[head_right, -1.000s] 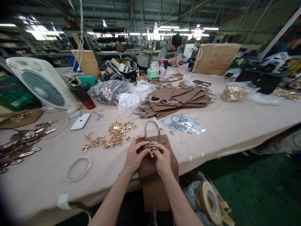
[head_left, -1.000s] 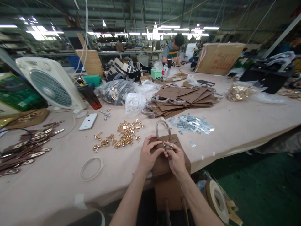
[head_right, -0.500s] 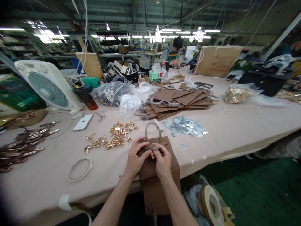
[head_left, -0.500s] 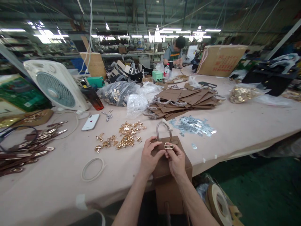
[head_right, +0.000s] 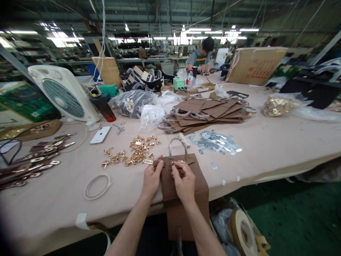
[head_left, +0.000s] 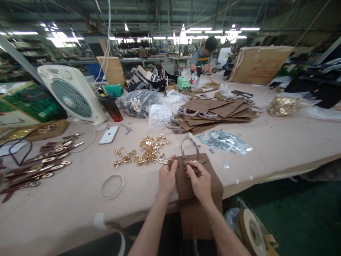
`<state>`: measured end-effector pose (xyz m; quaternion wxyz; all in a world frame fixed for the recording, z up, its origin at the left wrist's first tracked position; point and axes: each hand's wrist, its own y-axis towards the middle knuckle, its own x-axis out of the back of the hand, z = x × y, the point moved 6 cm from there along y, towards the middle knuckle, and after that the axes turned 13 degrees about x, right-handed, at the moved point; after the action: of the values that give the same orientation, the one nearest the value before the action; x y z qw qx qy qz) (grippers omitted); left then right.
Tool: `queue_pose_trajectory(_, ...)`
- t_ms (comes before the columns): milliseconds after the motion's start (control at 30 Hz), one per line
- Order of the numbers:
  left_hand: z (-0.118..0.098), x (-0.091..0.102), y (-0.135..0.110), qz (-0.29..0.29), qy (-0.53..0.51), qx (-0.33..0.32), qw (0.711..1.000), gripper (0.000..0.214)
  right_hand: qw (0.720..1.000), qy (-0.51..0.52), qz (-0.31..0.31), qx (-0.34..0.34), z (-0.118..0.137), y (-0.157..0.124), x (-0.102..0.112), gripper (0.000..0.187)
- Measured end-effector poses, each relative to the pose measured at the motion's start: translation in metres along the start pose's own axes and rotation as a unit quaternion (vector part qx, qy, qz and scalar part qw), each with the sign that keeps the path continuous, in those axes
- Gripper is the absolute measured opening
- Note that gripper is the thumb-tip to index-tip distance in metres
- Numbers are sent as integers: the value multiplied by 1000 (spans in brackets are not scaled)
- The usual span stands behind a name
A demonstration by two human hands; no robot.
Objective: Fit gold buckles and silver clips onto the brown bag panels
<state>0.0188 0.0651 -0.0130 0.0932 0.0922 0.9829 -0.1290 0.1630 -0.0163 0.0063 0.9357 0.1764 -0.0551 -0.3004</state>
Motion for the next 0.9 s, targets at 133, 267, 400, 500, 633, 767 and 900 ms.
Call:
queue_pose_trajectory(133, -1, -1, 1, 16, -26, 1, 1000, 45, 1000, -21, -3, 18, 1, 0, -3, 28)
queue_pose_trajectory(267, -3, -6, 0, 41, -60, 10, 997, 47, 1000, -21, 1, 11, -1, -1, -5, 30)
queue_pose_trajectory(400, -2, -7, -1, 49, -75, 12, 996, 48, 1000, -25, -4, 14, -1, -1, -7, 30)
queue_pose_trajectory(500, -3, -7, -2, 47, -57, -6, 997, 45, 1000, -23, -14, 12, -1, -1, -8, 32)
queue_pose_trajectory(633, -7, -7, -3, 40, -18, -32, 999, 40, 1000, -13, -17, -1, -3, -1, -10, 35)
queue_pose_trajectory(767, -8, -6, -3, 31, 18, -57, 998, 37, 1000, -24, -10, 8, -1, -1, -12, 34)
queue_pose_trajectory(900, -9, -4, -3, 13, 33, -73, 997, 33, 998, -51, -11, 24, 3, 1, -12, 31)
